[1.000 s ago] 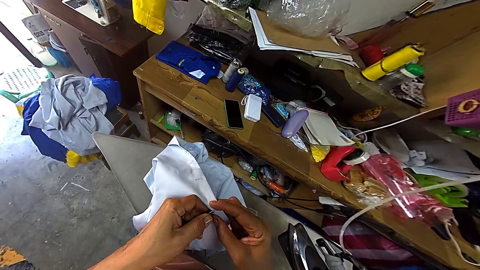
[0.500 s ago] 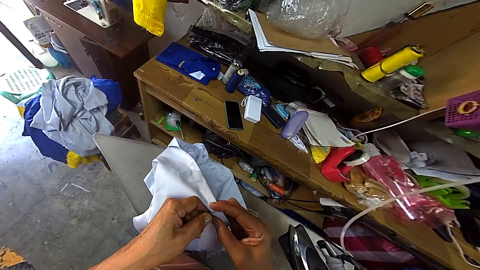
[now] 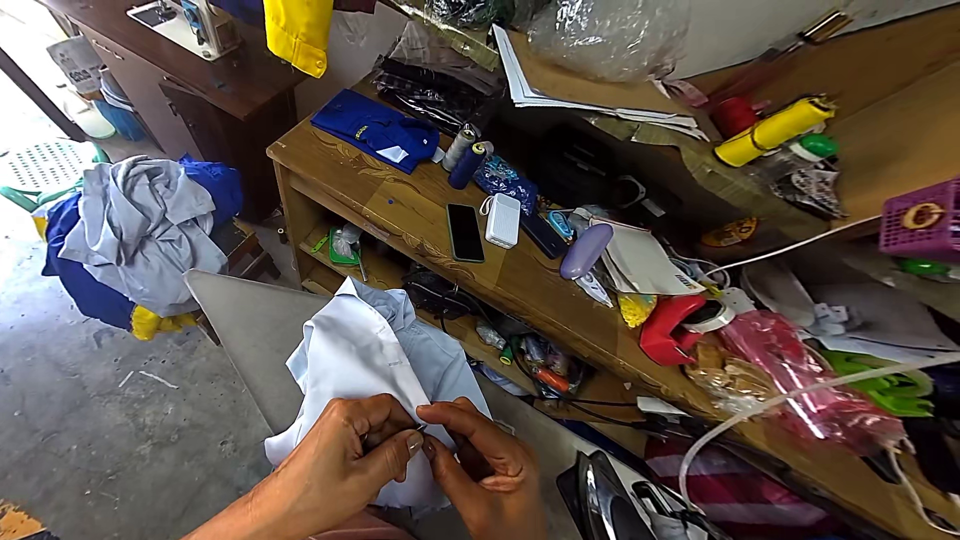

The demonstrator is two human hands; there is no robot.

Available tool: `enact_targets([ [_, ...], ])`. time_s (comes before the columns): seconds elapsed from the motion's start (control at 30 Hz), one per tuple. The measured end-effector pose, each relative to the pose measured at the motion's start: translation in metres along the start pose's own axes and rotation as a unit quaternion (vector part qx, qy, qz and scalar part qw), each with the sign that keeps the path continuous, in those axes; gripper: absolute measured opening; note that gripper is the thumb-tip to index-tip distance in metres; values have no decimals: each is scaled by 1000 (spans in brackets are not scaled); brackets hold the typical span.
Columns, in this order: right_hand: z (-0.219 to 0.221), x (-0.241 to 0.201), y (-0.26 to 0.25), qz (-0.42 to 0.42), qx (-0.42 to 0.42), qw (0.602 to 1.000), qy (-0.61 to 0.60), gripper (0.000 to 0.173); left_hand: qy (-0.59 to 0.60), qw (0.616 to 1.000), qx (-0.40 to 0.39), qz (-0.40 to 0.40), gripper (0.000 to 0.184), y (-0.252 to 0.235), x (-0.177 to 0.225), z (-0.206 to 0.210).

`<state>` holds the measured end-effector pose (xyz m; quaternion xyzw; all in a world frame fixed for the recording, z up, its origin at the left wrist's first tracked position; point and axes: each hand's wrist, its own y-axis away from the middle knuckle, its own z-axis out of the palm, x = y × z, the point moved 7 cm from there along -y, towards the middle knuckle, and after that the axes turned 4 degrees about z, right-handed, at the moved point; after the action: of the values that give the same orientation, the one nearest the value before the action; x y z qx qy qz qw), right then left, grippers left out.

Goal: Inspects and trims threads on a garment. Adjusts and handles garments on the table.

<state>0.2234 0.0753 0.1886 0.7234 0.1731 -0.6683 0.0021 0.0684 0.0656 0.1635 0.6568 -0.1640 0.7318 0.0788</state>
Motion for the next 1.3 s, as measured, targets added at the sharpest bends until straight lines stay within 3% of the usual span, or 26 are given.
enact_targets([
  [0.97, 3, 4, 3, 1, 8, 1000, 16, 29, -30, 999, 37, 24, 23, 0, -2, 0],
  [1.3, 1, 6, 3, 18, -5, 999, -32, 31, -18, 1000, -8, -15, 20, 0, 2, -2],
])
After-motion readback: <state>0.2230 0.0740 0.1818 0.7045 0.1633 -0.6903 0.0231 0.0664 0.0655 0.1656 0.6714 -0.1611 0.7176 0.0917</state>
